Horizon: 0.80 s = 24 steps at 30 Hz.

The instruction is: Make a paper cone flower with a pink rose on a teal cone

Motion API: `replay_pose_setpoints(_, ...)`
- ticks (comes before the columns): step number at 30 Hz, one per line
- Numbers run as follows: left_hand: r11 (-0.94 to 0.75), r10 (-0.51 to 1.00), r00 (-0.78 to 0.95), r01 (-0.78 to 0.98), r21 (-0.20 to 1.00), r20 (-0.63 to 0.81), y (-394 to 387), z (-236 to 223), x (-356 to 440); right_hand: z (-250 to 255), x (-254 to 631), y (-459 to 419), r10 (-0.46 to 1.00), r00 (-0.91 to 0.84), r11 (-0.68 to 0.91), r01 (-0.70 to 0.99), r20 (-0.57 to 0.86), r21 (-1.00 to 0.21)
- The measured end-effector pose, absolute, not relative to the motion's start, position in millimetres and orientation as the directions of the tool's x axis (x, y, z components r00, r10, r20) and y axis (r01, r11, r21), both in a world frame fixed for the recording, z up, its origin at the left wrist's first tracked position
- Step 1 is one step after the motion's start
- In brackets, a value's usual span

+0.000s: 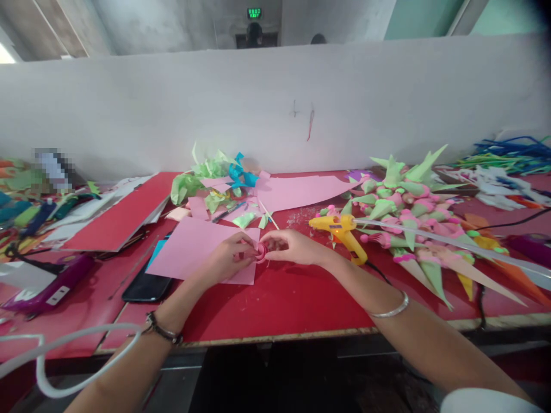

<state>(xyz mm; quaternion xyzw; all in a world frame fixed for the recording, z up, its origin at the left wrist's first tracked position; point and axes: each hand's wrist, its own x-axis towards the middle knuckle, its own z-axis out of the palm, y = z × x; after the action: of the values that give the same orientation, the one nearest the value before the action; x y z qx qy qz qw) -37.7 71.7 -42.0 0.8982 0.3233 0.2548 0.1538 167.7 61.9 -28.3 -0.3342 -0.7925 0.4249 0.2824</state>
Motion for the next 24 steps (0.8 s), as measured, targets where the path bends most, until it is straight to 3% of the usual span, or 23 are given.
replay_pose_setpoints(8, -0.743, 0.643, 0.720, 0.504, 0.440, 0.262, 65.3, -31.3, -35.3, -31.8, 162.2, 60.5, 0.783, -0.602, 0.467, 0.398, 0.160, -0.789)
replay_pose_setpoints(17, -0.739, 0.635, 0.736, 0.493, 0.458, 0.233, 67.9, -34.8, -34.0, -29.6, 160.8, 57.7, 0.771, -0.606, 0.500, 0.389, 0.194, -0.774)
replay_pose_setpoints(21, -0.735, 0.662, 0.692, 0.522, 0.432, 0.289, 66.8, -32.2, -33.8, -31.2, 161.7, 60.8, 0.788, -0.574, 0.493, 0.369, 0.225, -0.788)
replay_pose_setpoints(24, -0.663, 0.748, 0.529, 0.604, 0.442, 0.400, 68.6, -32.0, -36.0, -31.7, 164.1, 64.7, 0.818, -0.520, 0.481, 0.380, 0.248, -0.790)
